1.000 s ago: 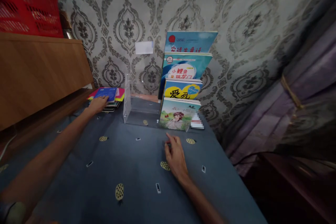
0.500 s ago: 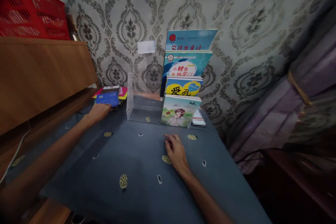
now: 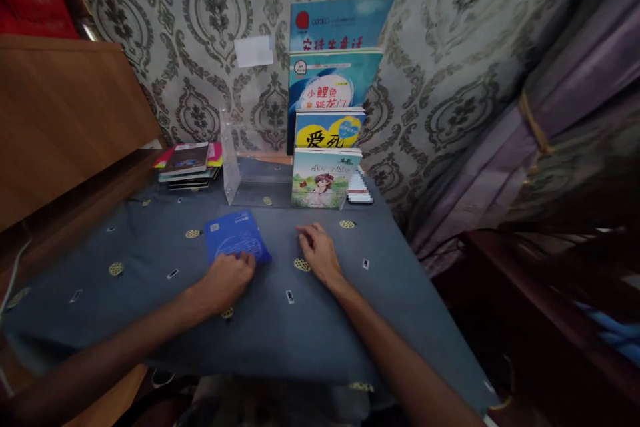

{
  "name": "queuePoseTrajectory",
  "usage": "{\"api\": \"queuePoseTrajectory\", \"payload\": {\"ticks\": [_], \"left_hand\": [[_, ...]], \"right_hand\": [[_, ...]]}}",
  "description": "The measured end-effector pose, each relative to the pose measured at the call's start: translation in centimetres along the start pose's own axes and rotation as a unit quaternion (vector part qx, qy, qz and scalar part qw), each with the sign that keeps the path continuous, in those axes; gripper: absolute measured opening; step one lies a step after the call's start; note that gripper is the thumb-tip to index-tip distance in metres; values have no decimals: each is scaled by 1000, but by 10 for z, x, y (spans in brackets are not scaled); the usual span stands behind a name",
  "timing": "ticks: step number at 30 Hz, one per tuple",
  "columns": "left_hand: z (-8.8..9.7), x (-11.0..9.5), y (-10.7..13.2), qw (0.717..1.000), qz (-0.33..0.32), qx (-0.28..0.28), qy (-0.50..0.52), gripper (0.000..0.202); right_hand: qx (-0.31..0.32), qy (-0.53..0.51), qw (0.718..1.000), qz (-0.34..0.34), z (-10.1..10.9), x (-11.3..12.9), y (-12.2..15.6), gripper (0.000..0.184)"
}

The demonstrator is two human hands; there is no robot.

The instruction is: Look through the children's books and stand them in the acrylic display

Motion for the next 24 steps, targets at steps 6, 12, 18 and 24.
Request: {"api": "queuePoseTrajectory", "payload": {"ticks": [6,12,18,24], "left_hand": [[17,-67,-12,986,-116,-117,-27,37],[18,-69,-20,979,-132,-149,45,46],[-4,-9,-43,986,-6,-150,65,30],[-38,8,-57,982,20,-173,75,42]], "right_hand": [[-13,1,1000,21,11,3,-1,30],[48,26,997,63,11,9,4,29],[153,24,980,125,-20,18,11,40],[195,49,969,144,-50,22,5,49]]}}
Point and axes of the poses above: each hand's wrist, its own y-axis away from the middle knuckle, its own z-axis out of the back of the hand, x = y × z, the point moved 2 cm from there along -y, towards the middle knuckle, and after that the axes turned 14 degrees about -y, right-handed, at the moved point
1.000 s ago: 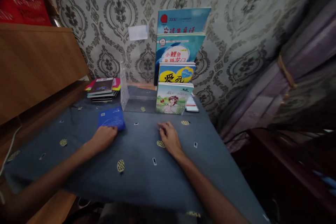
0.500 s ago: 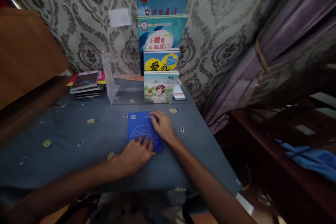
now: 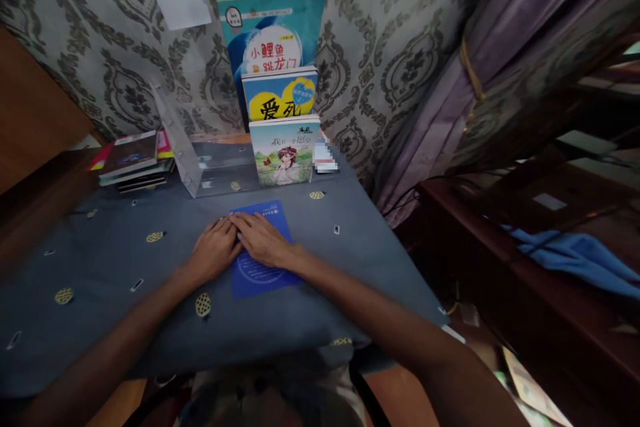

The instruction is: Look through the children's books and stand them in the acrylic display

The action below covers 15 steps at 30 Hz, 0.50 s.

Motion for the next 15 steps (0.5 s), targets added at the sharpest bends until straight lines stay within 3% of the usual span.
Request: {"api": "queuePoseTrajectory", "payload": {"ticks": [6,11,15], "left_hand": [[-2,-1,1,1000,-10,-3,-2,46],[0,0,0,1000,-5,7,-11,52],[-2,5,-2,1000,-12,10,6,56]], "right_hand": [[43,59,996,-58,13,-15,-1,53],[30,131,982,-133,42,-30,18,57],[24,136,980,-147,53,-35,26,53]]}}
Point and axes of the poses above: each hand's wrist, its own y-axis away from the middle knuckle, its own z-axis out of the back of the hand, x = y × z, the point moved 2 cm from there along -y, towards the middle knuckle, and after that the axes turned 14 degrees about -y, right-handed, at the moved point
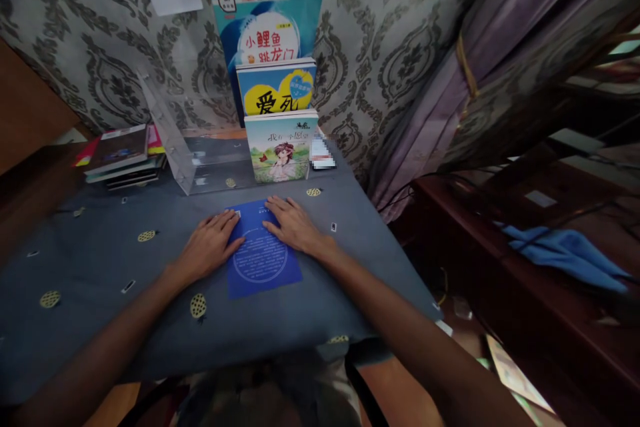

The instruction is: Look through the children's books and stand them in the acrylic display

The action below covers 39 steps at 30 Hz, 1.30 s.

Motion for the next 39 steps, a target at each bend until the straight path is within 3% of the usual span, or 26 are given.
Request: {"api": "queuePoseTrajectory", "payload": {"ticks": [9,17,22,26,31,34,36,39], "left_hand": [[-2,12,-2,998,-49,6,39,60],[18,-10,51,983,-153,-16,103,48],[26,-20,73,979,-169,-21,116,44],[22,-20,47,981,-162,-14,103,44],[11,-21,-26,986,-139,24,84,47],[8,-25,-57,987,-131,20,88,48],[8,-30,-61,985,-146,13,94,48],[11,-42,-45,976,-185,15,111,46]], "right_hand": [[-12,0,1000,3,-4,-1,-1,51],[-12,-1,1000,4,-7,-5,-1,52],[-20,-15,1000,10,-8,-6,-1,51],[-24,-52,998,-2,-6,-12,-4,50],[-19,-140,990,-10,5,-20,-8,59],[-27,-175,984,-18,7,-24,-8,62],[-29,-184,982,-19,7,-24,-8,64],[-28,-174,984,-20,7,-23,-9,64]]}}
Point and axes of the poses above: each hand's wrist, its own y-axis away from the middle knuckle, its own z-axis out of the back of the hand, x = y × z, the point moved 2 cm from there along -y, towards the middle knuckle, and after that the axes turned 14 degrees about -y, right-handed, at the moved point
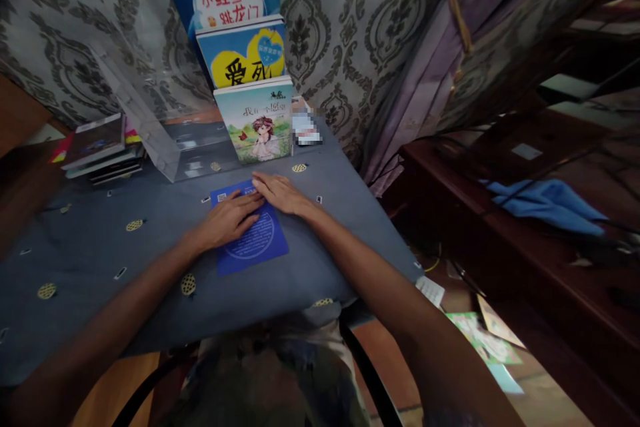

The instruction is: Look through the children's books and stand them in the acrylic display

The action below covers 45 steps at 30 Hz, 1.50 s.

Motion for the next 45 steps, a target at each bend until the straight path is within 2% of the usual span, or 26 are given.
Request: {"api": "queuePoseTrajectory", "payload": {"ticks": [7,12,17,19,23,26,30,38,42,45], "left_hand": [[3,-55,42,993,-104,-13,52,45],[6,-64,49,993,-106,-8,55,45],[5,-53,60,992,-94,-9,79,44],[1,-40,69,995,-53,-20,78,44],[-8,-8,88,996,73,-39,41,51],[-13,4,95,993,111,-32,18,54],[-16,2,95,992,122,-35,10,53],[-18,2,96,991,124,-40,9,54],[-21,3,97,991,120,-50,4,54],[-25,12,93,991,121,-51,0,56]], "right_hand": [[11,41,999,11,-1,2,-1,57],[20,80,996,24,-5,1,2,56],[35,127,991,34,-9,-1,6,57],[38,134,990,40,-9,0,6,57],[39,156,986,39,-11,5,7,54],[48,190,980,32,-17,14,14,52],[59,225,972,44,-30,29,39,57],[91,239,965,55,-49,73,113,57],[73,242,966,61,-60,92,139,51],[51,249,965,61,-66,99,145,47]]}}
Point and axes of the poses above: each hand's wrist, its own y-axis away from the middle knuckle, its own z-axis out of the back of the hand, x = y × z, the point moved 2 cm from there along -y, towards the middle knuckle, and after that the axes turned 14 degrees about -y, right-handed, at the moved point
